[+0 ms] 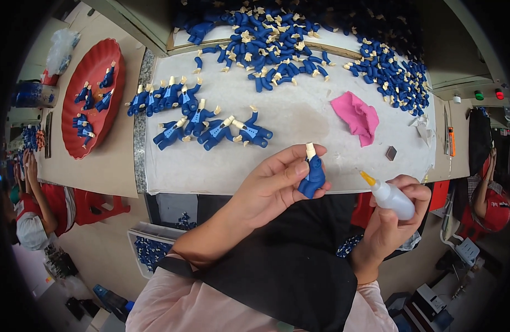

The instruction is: The person assembles figurines by applying glue from a bottle and attaching arm pieces to the figurine bodies by hand.

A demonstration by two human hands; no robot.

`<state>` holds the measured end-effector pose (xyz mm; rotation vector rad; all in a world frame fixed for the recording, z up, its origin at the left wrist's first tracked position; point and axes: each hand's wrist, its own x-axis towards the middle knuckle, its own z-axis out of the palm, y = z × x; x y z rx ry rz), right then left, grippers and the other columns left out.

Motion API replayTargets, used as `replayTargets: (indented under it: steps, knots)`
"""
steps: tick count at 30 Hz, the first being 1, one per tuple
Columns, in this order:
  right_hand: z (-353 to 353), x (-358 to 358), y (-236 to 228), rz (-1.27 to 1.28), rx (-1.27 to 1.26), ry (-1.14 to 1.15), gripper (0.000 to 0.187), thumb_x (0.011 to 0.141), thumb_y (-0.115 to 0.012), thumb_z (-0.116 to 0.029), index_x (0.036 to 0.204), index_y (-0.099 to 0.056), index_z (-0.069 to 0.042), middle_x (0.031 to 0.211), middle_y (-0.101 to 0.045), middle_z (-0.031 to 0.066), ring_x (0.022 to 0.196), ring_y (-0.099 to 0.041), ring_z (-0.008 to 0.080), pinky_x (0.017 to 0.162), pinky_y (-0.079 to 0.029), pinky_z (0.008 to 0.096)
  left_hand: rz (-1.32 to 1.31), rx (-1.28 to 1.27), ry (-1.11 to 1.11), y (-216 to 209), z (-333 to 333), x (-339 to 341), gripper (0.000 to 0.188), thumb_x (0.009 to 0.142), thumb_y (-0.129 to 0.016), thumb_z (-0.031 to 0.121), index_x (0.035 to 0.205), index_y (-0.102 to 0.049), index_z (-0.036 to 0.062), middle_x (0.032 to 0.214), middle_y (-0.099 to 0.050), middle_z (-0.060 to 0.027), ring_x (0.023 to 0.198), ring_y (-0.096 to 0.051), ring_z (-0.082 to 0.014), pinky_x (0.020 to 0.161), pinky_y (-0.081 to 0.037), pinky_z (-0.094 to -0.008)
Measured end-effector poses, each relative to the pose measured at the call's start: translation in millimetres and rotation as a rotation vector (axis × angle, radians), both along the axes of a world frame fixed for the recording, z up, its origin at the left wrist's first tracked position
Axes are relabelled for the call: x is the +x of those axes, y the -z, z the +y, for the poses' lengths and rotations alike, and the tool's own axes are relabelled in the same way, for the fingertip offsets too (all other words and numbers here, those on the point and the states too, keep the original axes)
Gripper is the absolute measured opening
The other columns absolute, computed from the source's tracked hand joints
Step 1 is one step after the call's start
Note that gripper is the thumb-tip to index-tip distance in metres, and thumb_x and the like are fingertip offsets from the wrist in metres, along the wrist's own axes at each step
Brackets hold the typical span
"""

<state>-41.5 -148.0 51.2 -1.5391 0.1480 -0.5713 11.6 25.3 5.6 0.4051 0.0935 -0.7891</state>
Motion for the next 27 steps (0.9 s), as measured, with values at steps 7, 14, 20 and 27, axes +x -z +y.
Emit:
replayTargets:
  steps: [7, 14, 20, 27]
  knots:
    - [11.1, 1.9, -1.6, -0.202, -0.271, -0.057, 0.049, 0.061, -0.075, -0.036, 0.086, -0.042, -0.009, 0.081, -0.042, 0.0045, 0.065, -0.042, 0.0117, 0.055, -0.036, 0.0212, 0.021, -0.064, 0.042, 0.5, 1.0, -2.0, 0.036, 0.086, -0.045, 0.015, 0.118, -0.039, 0.0007, 0.098, -0.050, -0.0149, 0.084, -0.057, -0.0210, 0.071, -0.050, -0.0260]
    - [12.6, -0.8, -9.1, -0.203, -0.426, -0.228, 0.053, 0.046, -0.082, -0.007, 0.086, -0.048, -0.009, 0.086, -0.048, 0.0060, 0.065, -0.052, 0.0184, 0.057, -0.047, 0.0272, -0.023, -0.002, 0.047, -2.6, 1.8, -2.1, 0.036, 0.085, -0.048, 0.019, 0.116, -0.042, 0.0020, 0.096, -0.050, -0.0129, 0.080, -0.055, -0.0163, 0.068, -0.047, -0.0253]
    - [16.9, -0.5, -6.1, -0.197, -0.528, -0.171, 0.047, 0.056, -0.078, -0.028, 0.082, -0.044, -0.008, 0.079, -0.044, 0.0032, 0.068, -0.050, 0.0101, 0.068, -0.043, 0.0202, -0.035, 0.031, 0.044, -4.5, 0.9, -3.4, 0.035, 0.085, -0.048, 0.020, 0.116, -0.042, 0.0024, 0.096, -0.051, -0.0121, 0.080, -0.053, -0.0149, 0.068, -0.046, -0.0250]
    - [17.5, 0.1, -3.2, -0.215, -0.500, -0.181, 0.047, 0.055, -0.079, -0.026, 0.083, -0.046, -0.007, 0.078, -0.044, 0.0037, 0.064, -0.049, 0.0109, 0.056, -0.041, 0.0214, -0.038, 0.052, 0.034, -4.5, 0.2, -3.7, 0.036, 0.085, -0.048, 0.020, 0.115, -0.042, 0.0017, 0.096, -0.051, -0.0121, 0.081, -0.054, -0.0145, 0.069, -0.047, -0.0251]
